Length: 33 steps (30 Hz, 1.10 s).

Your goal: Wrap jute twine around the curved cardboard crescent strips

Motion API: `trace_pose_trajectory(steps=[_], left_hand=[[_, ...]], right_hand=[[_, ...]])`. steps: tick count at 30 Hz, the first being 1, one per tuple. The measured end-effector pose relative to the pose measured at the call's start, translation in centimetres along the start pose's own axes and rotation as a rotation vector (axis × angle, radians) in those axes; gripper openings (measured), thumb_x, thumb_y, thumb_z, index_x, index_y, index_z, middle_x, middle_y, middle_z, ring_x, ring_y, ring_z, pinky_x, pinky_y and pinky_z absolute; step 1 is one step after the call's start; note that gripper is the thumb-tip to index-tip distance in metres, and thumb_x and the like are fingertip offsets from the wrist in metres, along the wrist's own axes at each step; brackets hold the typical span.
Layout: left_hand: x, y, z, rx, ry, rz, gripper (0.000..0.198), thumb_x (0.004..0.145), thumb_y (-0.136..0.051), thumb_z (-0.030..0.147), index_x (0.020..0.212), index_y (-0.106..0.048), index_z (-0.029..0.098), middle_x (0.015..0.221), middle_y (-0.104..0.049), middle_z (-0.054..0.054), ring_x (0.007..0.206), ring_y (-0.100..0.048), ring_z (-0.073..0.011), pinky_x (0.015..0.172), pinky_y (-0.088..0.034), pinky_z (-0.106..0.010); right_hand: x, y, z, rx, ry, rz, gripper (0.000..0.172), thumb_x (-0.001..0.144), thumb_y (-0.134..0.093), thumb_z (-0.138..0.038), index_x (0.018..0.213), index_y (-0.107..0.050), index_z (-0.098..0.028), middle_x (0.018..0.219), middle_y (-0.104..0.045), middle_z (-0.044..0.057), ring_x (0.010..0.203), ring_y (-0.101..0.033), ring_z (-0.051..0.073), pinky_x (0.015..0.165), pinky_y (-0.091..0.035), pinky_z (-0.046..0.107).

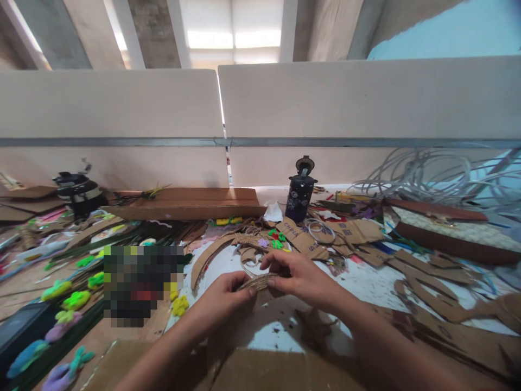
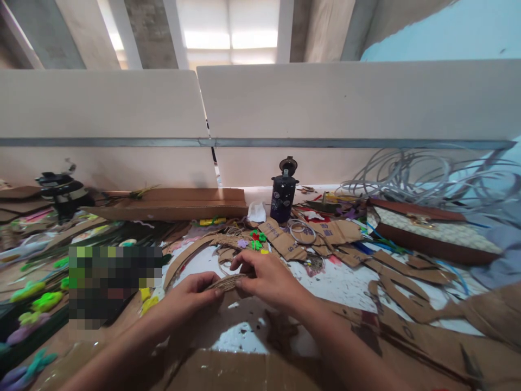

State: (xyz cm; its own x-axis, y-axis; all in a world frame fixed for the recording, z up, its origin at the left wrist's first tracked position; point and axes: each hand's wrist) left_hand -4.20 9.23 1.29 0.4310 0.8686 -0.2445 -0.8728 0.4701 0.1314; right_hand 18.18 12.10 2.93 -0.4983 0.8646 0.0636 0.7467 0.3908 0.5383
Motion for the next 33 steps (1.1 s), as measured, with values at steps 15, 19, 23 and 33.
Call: trace_pose_trajectory(steps=[15,19,23,33], left_hand=[[0.0,-0.5,0.3,0.017,-0.010,-0.006,0.035,0.080,-0.067,0.050,0.088,-0.062,0.016,0.072,-0.052,0.003,0.061,-0.042,-0.0120,0.056,-0.030,-0.025],[-0.3,-0.3,1.2,0.041,0.046,0.015,0.035,0.075,-0.069,0.051,0.080,-0.058,0.018,0.066,-0.048,0.006,0.056,-0.039,-0.0109,0.053,-0.029,-0.025],[-0.6,0.2,1.5,0.038,0.076,0.025,0.037,0.075,-0.070,0.053,0.080,-0.057,0.018,0.067,-0.052,0.004,0.056,-0.043,-0.0110,0.052,-0.031,-0.024],[-0.5,1.2,1.1,0.062,0.085,0.043,0.036,0.078,-0.070,0.052,0.077,-0.056,0.019,0.065,-0.052,0.005,0.055,-0.041,-0.0106,0.050,-0.029,-0.024]], right_hand=[[-0.1,-0.2,-0.9,0.047,-0.019,-0.045,0.021,0.082,-0.063,-0.015,0.102,-0.065,-0.020,0.071,-0.062,-0.003,0.065,-0.056,0.014,0.059,-0.039,0.023],[0.1,1.4,-0.3,-0.100,0.042,0.005,0.017,0.093,-0.058,-0.034,0.090,-0.067,-0.019,0.079,-0.063,0.000,0.073,-0.055,0.015,0.062,-0.037,0.024],[0.4,2.9,0.6,-0.115,-0.004,0.014,0.030,0.096,-0.054,-0.041,0.079,-0.062,-0.018,0.071,-0.060,0.000,0.067,-0.052,0.015,0.059,-0.035,0.025],[0.4,4.9,1.0,0.082,-0.060,-0.115,0.014,0.077,-0.065,-0.028,0.086,-0.067,-0.017,0.077,-0.063,0.000,0.070,-0.055,0.014,0.064,-0.041,0.026]])
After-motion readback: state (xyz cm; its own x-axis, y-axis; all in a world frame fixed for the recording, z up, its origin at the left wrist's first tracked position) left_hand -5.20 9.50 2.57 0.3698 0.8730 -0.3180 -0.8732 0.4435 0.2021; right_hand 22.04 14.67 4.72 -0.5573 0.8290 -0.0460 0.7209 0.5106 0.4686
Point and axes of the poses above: each hand's wrist, its own x-axis towards the middle knuckle, its own y-axis out of the back of the hand, z = x × y
